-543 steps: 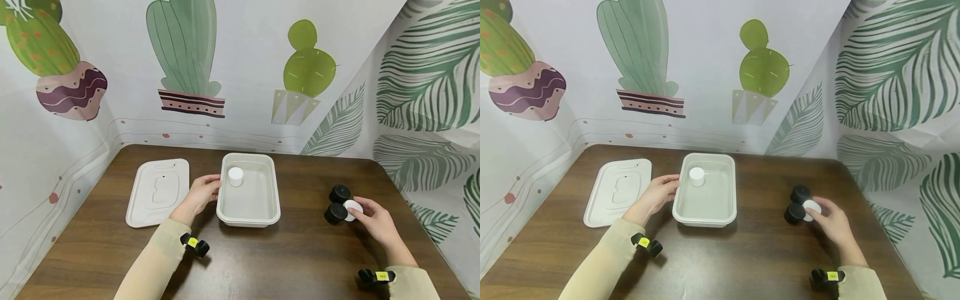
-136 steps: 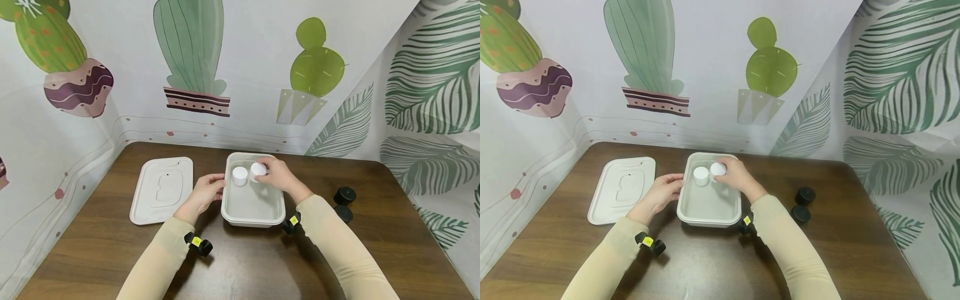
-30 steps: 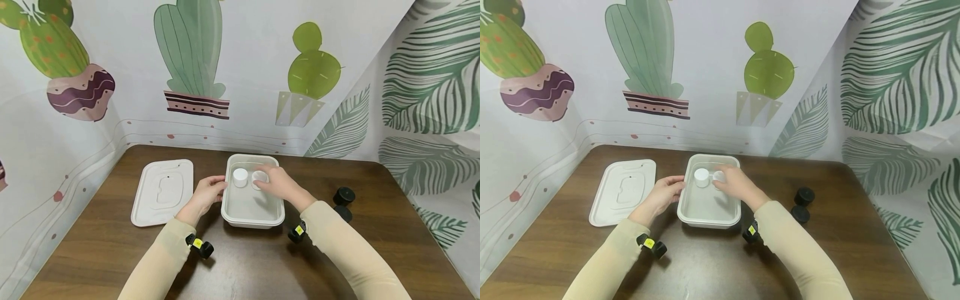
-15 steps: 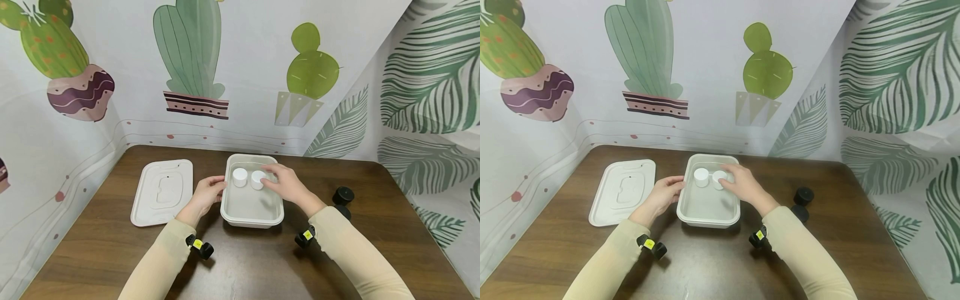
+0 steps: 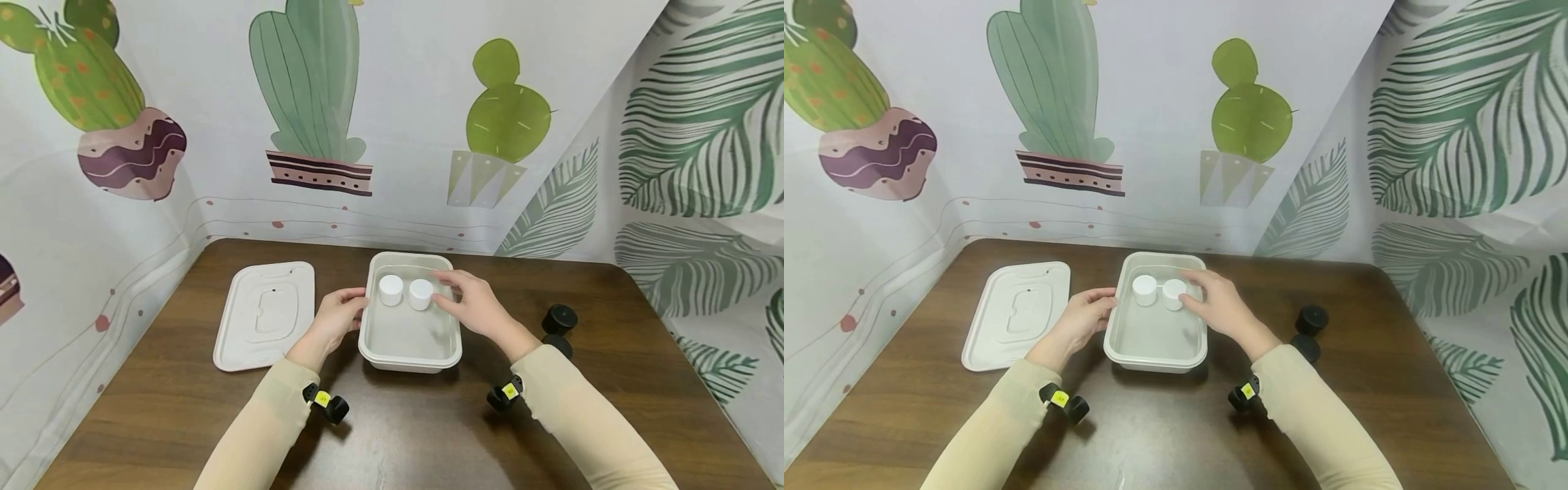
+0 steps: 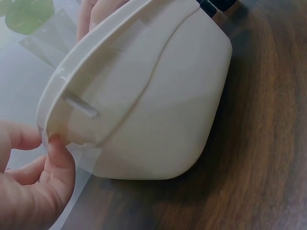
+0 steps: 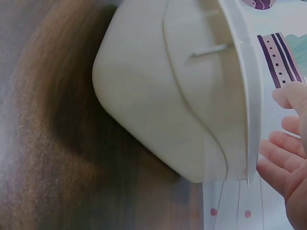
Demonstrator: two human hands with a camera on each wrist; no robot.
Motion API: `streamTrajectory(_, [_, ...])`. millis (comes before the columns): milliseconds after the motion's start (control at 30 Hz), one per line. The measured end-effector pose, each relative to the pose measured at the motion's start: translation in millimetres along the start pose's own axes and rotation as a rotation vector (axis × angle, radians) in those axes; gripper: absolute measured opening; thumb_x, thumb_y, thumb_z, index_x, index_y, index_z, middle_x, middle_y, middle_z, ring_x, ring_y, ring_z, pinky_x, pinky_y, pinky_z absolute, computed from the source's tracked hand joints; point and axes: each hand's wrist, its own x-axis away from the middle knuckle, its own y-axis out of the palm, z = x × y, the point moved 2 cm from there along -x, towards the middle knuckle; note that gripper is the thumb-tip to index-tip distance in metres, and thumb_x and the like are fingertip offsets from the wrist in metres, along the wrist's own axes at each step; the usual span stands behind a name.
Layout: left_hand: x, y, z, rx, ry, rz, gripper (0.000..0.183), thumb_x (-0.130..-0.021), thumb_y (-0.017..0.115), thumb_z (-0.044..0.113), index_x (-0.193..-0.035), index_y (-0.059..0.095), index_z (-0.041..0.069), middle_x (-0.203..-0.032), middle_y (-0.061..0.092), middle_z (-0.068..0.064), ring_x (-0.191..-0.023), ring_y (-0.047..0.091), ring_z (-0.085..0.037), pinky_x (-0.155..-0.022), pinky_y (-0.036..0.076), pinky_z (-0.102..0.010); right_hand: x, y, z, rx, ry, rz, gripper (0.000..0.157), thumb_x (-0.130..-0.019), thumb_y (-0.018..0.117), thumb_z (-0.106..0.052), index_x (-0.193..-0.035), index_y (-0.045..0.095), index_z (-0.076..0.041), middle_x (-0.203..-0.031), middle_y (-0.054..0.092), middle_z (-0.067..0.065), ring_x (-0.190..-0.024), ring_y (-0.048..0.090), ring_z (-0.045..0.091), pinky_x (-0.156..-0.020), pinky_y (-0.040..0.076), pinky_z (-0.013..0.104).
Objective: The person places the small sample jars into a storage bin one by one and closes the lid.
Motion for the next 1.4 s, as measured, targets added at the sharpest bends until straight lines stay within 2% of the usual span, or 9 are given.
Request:
streamTrajectory(133, [0.0,-0.8,0.6,0.002,-0.002,-0.003,0.036,-0.089,0.054,0.003,-0.124,0.053,-0.006,-0.099,0.06,-0.015,-0.071,0.06,-0.013,-0.059,0.052,-0.023,4.0,-3.7,1.0,-0.008,0.01,0.007,0.044,-0.085,0.07,-0.02,-0.123,0.06,0.0,-0.117,0.063,0.019,-0.11,0.062,0.029,-0.092,0.051,0.039])
streamTrajectory(533, [1.4,-0.3,1.9,-0.018,-0.001,-0.022,0.035,-0.091,0.055,0.004,-0.125,0.053,-0.005,-0.11,0.059,-0.021,-0.076,0.062,-0.016,-0.059,0.051,-0.023,10.7,-10.0,6.8,0.0,0.035,0.015,0.043,-0.087,0.068,-0.019,-0.124,0.058,0.0,-0.118,0.063,0.018,-0.109,0.061,0.03,-0.092,0.051,0.04])
streamTrajectory(800, [0.9,-1.3,1.8,-0.035,0.007,-0.025,0.036,-0.091,0.054,0.004,-0.125,0.052,-0.006,-0.112,0.059,-0.023,-0.077,0.062,-0.016,-0.06,0.052,-0.023,17.9,-13.8,13.6,-0.018,0.022,0.061,0.039,-0.086,0.069,-0.016,-0.12,0.061,0.001,-0.115,0.064,0.016,-0.106,0.063,0.029,-0.089,0.053,0.041])
streamTrajectory(1133, [1.2,-0.6,1.8,-0.031,0.004,-0.02,0.035,-0.091,0.054,0.004,-0.125,0.053,-0.006,-0.11,0.059,-0.023,-0.077,0.062,-0.016,-0.06,0.052,-0.024,28.7,-22.1,18.1,-0.031,0.052,0.086,0.04,-0.086,0.069,-0.017,-0.121,0.06,0.0,-0.116,0.063,0.019,-0.107,0.062,0.031,-0.09,0.052,0.041])
streamTrajectory(1400, [2.3,-1.4,0.9,-0.031,0.002,-0.019,0.036,-0.091,0.054,0.004,-0.126,0.052,-0.006,-0.109,0.06,-0.022,-0.077,0.063,-0.017,-0.06,0.052,-0.024,38.5,-27.9,23.7,-0.037,0.079,0.082,0.042,-0.086,0.069,-0.019,-0.123,0.059,-0.003,-0.117,0.064,0.014,-0.109,0.062,0.029,-0.091,0.052,0.039])
